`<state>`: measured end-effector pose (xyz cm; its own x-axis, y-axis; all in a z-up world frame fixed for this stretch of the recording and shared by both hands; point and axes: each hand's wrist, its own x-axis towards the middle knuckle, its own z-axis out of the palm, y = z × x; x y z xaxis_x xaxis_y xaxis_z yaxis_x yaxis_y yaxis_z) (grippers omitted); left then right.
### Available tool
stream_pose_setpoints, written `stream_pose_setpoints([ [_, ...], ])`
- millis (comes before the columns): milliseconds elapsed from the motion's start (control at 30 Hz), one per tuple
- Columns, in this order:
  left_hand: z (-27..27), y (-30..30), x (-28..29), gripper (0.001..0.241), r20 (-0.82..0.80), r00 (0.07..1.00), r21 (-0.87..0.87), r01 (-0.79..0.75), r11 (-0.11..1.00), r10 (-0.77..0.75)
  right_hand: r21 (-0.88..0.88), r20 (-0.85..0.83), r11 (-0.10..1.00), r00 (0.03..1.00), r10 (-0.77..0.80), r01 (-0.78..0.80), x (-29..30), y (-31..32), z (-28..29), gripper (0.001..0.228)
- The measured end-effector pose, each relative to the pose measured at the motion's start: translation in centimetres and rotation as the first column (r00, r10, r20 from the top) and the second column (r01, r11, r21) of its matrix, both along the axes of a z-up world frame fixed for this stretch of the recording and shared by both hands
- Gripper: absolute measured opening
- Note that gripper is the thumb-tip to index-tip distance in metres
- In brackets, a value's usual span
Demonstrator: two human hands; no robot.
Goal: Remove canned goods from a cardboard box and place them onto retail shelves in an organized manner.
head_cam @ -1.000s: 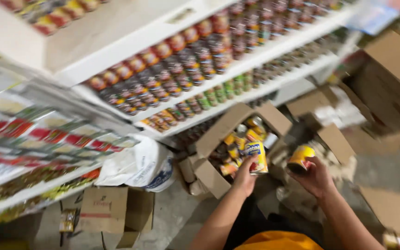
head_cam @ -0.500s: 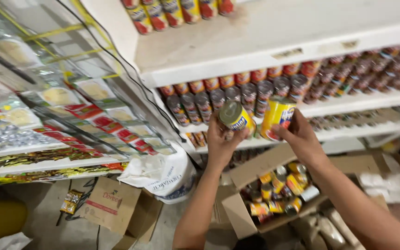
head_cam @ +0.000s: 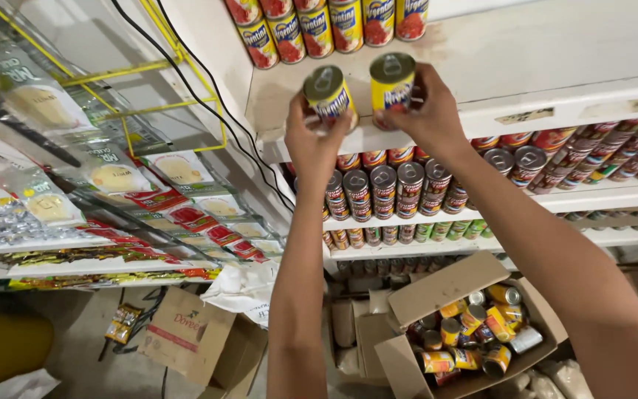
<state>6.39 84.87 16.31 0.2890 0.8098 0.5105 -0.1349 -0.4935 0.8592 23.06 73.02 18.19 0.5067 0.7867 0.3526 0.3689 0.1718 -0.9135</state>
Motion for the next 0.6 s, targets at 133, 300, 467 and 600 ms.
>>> stream_pose_setpoints([
  [133,-0.2,2.3,0.9,0.067,0.019,0.999,-0.026,0.047,0.999,-0.046,0.019,0.292,0.987,0.943,-0.16,0.161,0.5,3.5,-1.7,0.071],
  [300,-0.2,3.1,1.1,0.067,-0.14,0.985,0.16,-0.077,0.984,0.1,-0.09,0.212,0.976,0.961,-0.177,0.2,-0.3,4.8,-0.9,0.075],
  [467,0.2,2.7,-0.1,0.08,-0.062,0.995,0.168,-0.072,0.983,0.084,-0.141,0.137,0.987,0.986,0.097,-0.077,1.6,4.6,-1.5,0.073],
  [600,-0.7,4.4,-0.1,0.073,-0.074,0.991,0.174,-0.094,0.98,0.109,-0.227,0.202,0.974,0.979,0.036,0.011,1.3,7.5,-1.4,0.063],
])
